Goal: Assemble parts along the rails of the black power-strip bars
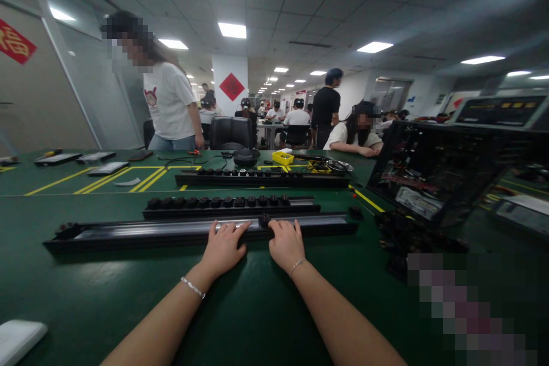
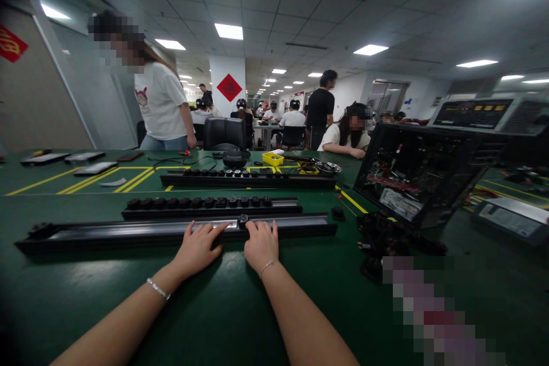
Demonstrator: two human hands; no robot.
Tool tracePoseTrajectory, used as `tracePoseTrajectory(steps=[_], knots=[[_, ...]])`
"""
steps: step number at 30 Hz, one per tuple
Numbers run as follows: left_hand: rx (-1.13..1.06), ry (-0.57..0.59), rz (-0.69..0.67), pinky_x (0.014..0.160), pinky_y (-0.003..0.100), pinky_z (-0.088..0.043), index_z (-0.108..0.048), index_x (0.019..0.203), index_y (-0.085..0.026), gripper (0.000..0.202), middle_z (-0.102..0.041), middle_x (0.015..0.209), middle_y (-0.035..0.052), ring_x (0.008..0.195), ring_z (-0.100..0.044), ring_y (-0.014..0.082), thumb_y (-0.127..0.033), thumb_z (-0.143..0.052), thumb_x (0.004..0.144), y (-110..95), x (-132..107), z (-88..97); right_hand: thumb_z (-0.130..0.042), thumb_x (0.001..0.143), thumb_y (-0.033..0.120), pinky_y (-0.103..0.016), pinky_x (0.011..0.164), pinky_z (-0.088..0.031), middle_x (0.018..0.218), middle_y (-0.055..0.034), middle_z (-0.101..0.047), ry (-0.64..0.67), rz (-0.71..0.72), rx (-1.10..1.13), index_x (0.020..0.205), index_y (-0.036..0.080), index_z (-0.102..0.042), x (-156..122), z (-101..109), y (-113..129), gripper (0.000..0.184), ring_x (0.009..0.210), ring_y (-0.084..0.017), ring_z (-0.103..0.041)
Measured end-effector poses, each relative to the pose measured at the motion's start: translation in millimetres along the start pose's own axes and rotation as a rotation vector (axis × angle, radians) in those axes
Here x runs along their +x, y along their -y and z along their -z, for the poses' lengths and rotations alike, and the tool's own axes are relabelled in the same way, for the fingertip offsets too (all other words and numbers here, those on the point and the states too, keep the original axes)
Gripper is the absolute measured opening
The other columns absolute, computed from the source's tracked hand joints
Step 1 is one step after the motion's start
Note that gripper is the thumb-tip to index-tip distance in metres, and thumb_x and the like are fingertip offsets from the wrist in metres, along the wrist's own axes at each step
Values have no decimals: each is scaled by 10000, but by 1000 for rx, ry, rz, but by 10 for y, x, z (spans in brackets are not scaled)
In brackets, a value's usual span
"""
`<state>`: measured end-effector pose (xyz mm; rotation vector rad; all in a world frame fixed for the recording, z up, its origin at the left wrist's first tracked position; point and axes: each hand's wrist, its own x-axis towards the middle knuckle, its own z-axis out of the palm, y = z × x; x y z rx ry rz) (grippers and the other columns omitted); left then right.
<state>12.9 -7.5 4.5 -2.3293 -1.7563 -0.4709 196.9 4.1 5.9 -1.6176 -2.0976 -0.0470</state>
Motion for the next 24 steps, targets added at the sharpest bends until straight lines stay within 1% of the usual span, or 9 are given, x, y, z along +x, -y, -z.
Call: tracePoseTrajectory(steps=[8,12,18,24], knots=[[-6,24,9,1028,510,-104,-390,1281,-323,520,-579,998,28,1005,-499,220,-334,-448,764,-8,-5,27,-434,708,129,-401,1038,-50,971,-25,-590,-22,4,19,1026,269,-541,-16,6,-31,364,1005,-177,-461],[-11,16,3,1028,510,-108,-393,1277,-324,515,-580,996,27,1000,-503,219,-336,-448,766,2,-6,22,-430,712,134,-400,1038,-56,974,-29,-589,-26,-1,18,1027,268,-545,-20,16,-42,361,1009,-179,-458],[-3,9,1,1027,515,-108,-402,1272,-321,517,-585,979,25,991,-506,223,-331,-454,758,7,-7,12,-444,706,146,-402,1032,-72,1006,-48,-581,-19,-23,-15,1029,261,-554,-13,16,-46,360,1066,-199,-419],[-1,15,6,1027,512,-109,-401,1272,-323,517,-583,972,22,984,-508,221,-335,-454,758,-8,0,16,-442,701,136,-402,1030,-79,984,-40,-583,-49,-14,4,1018,260,-556,-13,6,-68,359,1050,-195,-426]])
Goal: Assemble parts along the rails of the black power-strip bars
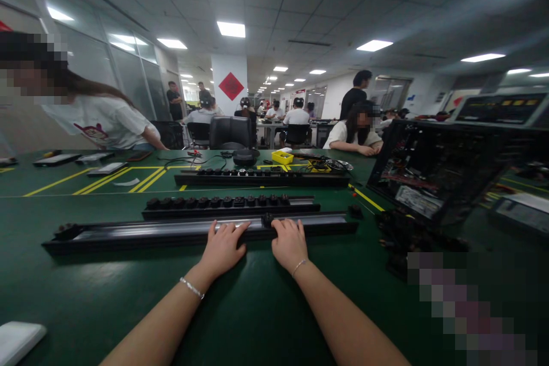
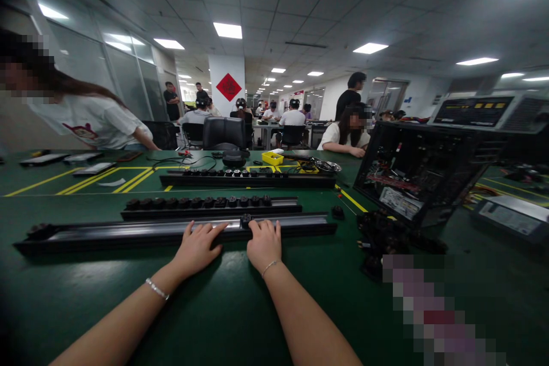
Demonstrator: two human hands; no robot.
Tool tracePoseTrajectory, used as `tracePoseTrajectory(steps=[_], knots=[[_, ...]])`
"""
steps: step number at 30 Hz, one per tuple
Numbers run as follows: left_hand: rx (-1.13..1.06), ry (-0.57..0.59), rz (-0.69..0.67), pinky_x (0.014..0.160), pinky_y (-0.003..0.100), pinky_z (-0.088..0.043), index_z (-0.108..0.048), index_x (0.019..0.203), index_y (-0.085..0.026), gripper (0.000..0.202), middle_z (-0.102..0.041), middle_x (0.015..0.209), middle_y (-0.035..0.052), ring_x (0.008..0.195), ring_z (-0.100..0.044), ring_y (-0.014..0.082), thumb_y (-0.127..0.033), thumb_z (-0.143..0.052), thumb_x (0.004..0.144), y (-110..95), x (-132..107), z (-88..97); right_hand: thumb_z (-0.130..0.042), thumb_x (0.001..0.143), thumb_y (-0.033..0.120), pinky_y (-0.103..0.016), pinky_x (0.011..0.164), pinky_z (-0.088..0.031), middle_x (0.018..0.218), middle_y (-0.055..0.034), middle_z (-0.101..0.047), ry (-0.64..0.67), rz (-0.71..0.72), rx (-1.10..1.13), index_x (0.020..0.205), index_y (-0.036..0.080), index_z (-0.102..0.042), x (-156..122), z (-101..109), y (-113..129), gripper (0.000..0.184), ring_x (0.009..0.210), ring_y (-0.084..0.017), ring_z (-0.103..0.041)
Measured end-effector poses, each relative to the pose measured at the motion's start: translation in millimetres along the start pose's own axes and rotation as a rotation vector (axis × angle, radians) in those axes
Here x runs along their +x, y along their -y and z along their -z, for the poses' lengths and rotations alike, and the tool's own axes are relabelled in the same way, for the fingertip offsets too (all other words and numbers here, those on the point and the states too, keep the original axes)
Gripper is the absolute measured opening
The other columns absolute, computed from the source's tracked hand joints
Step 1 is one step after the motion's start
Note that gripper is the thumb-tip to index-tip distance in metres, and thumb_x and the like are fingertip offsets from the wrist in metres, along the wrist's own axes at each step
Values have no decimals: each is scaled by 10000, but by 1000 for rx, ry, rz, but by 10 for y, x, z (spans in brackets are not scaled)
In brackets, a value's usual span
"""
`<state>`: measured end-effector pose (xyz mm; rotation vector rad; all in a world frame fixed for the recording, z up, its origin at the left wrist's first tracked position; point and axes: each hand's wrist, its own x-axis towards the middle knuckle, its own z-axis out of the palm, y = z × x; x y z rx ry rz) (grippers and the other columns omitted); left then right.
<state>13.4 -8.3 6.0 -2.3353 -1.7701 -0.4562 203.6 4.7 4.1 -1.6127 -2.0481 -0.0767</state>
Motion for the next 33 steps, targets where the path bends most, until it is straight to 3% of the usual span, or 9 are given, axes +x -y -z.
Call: tracePoseTrajectory(steps=[33], knots=[[-12,-16,-11,1028,513,-108,-385,1280,-336,530,-576,978,21,993,-504,217,-326,-458,755,18,-7,-33,-439,713,138,-444,1024,-79,1039,-30,-575,43,-119,-37,964,275,-585,27,101,-103,321,1110,-191,-387]])
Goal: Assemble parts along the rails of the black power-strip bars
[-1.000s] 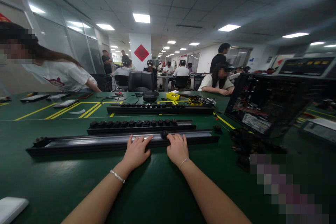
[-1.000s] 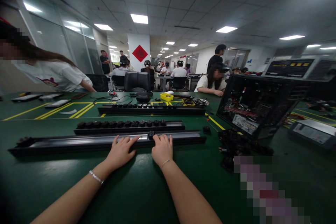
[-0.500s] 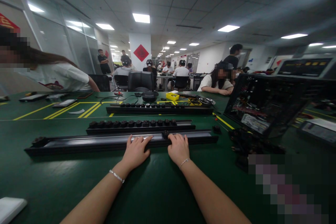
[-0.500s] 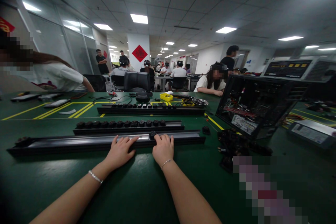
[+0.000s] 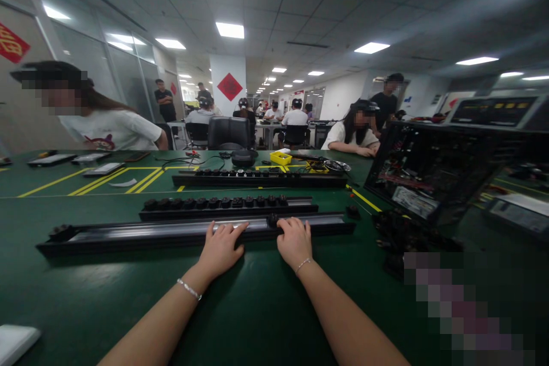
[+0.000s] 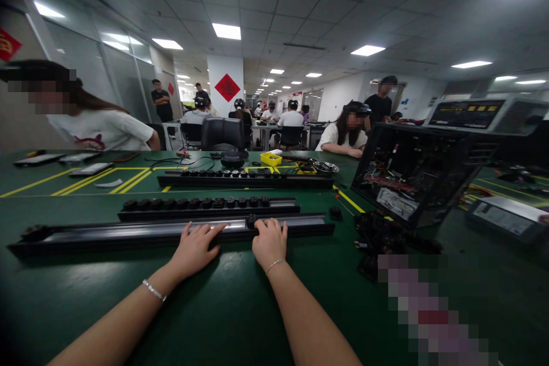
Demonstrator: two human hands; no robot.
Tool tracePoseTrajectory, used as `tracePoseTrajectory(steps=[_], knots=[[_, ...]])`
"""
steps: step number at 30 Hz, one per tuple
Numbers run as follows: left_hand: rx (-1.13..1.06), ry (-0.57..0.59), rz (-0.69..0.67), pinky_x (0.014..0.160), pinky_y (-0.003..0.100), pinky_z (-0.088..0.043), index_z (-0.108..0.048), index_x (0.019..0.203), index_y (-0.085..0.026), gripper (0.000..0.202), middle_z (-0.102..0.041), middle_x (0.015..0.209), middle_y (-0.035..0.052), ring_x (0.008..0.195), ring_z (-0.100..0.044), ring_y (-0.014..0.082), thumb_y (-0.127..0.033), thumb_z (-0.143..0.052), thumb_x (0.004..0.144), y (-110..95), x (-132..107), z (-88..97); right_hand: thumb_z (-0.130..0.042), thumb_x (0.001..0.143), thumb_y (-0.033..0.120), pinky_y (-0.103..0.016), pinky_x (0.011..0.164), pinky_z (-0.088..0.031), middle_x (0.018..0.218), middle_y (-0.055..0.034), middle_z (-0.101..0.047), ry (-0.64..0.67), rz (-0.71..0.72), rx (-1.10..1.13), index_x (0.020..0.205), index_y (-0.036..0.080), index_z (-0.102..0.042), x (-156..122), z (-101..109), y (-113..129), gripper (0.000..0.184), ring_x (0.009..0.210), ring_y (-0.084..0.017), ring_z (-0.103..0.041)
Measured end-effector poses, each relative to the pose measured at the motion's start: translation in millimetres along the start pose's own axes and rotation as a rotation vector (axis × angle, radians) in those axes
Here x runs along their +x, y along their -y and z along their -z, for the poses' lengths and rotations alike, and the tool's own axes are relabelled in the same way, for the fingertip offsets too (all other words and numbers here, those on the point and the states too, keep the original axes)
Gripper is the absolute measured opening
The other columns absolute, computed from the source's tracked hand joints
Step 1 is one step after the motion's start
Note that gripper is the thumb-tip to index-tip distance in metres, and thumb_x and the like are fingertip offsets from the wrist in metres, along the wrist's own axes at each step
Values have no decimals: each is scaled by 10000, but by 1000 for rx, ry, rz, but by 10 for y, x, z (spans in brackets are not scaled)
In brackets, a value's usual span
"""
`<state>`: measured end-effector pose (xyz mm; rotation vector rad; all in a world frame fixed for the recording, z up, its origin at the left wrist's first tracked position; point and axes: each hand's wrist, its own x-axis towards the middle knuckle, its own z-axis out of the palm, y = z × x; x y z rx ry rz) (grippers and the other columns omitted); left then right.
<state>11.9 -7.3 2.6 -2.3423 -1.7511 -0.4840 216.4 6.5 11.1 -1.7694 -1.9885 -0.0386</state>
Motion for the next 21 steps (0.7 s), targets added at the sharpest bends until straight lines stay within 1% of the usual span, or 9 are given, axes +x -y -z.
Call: tracePoseTrajectory(steps=[11,18,21], knots=[[-3,32,29,1044,494,-83,-397,1277,-337,517,-585,993,25,1008,-499,214,-327,-452,763,-34,3,52,-430,726,146,-439,1020,-100,1040,-35,-570,19,-3,-8,971,268,-579,6,38,-2,312,1085,-191,-401],[-1,20,5,1035,504,-104,-394,1278,-336,518,-584,986,22,997,-504,217,-335,-450,763,-12,4,40,-431,724,144,-427,1019,-108,1000,-18,-580,-22,2,32,938,270,-582,8,19,-65,290,1047,-180,-424],[5,26,11,1035,505,-105,-399,1275,-336,517,-583,1008,27,1004,-503,221,-339,-454,761,-13,5,38,-433,722,143,-429,1013,-118,985,-18,-586,-37,-17,37,913,268,-589,13,24,-88,276,1035,-183,-432]])
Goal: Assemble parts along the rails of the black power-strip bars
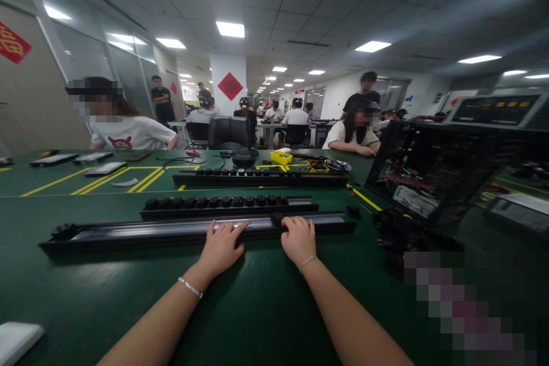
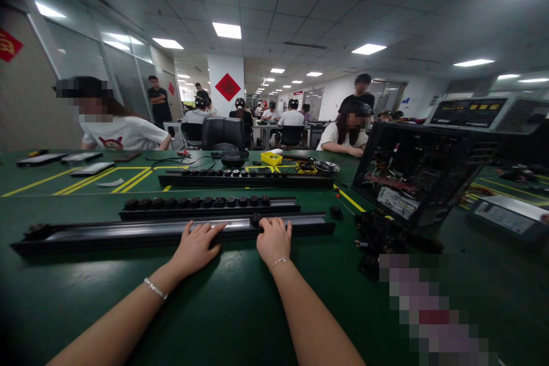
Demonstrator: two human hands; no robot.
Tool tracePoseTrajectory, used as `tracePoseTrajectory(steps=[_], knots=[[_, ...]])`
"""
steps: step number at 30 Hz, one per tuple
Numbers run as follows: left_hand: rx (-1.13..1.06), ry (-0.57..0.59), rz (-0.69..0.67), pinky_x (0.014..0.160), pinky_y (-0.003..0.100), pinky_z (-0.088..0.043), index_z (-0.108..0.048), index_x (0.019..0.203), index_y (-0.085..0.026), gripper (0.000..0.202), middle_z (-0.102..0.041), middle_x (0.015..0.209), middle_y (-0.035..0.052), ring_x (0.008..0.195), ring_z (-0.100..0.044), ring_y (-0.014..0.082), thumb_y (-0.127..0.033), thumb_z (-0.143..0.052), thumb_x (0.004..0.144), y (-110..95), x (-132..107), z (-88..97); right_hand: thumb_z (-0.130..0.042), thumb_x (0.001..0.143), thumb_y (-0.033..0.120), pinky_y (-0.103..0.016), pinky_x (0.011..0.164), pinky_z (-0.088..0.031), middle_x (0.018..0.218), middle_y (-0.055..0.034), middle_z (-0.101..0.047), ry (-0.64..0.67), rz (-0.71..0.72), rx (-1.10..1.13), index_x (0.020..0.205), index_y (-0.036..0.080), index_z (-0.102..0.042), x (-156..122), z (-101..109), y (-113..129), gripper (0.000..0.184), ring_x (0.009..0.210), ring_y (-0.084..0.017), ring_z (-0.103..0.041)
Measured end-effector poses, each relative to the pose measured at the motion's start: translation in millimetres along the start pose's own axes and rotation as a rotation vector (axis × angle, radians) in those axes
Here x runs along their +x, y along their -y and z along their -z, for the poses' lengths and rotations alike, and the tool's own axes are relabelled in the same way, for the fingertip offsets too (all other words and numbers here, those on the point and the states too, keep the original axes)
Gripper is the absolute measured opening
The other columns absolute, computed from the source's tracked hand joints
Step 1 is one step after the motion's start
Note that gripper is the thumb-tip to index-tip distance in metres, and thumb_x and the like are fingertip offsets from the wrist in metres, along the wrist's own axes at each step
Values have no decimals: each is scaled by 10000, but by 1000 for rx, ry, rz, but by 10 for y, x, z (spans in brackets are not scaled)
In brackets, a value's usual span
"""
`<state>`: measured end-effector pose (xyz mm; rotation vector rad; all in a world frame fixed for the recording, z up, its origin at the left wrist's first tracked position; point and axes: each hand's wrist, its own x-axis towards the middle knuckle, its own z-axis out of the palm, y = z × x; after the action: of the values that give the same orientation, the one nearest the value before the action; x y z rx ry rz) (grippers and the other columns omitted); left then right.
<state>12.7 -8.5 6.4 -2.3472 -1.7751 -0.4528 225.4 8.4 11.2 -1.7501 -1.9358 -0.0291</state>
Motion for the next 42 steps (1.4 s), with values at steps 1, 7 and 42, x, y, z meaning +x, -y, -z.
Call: tracePoseTrajectory(steps=[1,7,42], knots=[[0,2,2,1036,504,-103,-399,1275,-335,517,-583,1011,28,1005,-503,221,-339,-454,761,-2,0,1,-434,722,144,-428,1013,-120,983,-18,-587,4,-6,-3,909,266,-590,2,6,-4,272,1029,-182,-435],[-6,1,5,1040,500,-100,-402,1274,-336,521,-587,1004,25,1007,-503,219,-324,-459,757,-6,-1,6,-423,738,143,-431,1020,-109,995,-19,-587,45,-20,-14,919,267,-587,12,41,-2,275,1032,-173,-436],[-14,2,-20,1007,464,-162,-393,1280,-325,518,-573,996,26,999,-490,216,-335,-455,766,34,2,-11,-425,722,135,-409,1013,-115,963,1,-600,-26,-72,50,861,257,-605,41,11,-114,258,968,-167,-481]])
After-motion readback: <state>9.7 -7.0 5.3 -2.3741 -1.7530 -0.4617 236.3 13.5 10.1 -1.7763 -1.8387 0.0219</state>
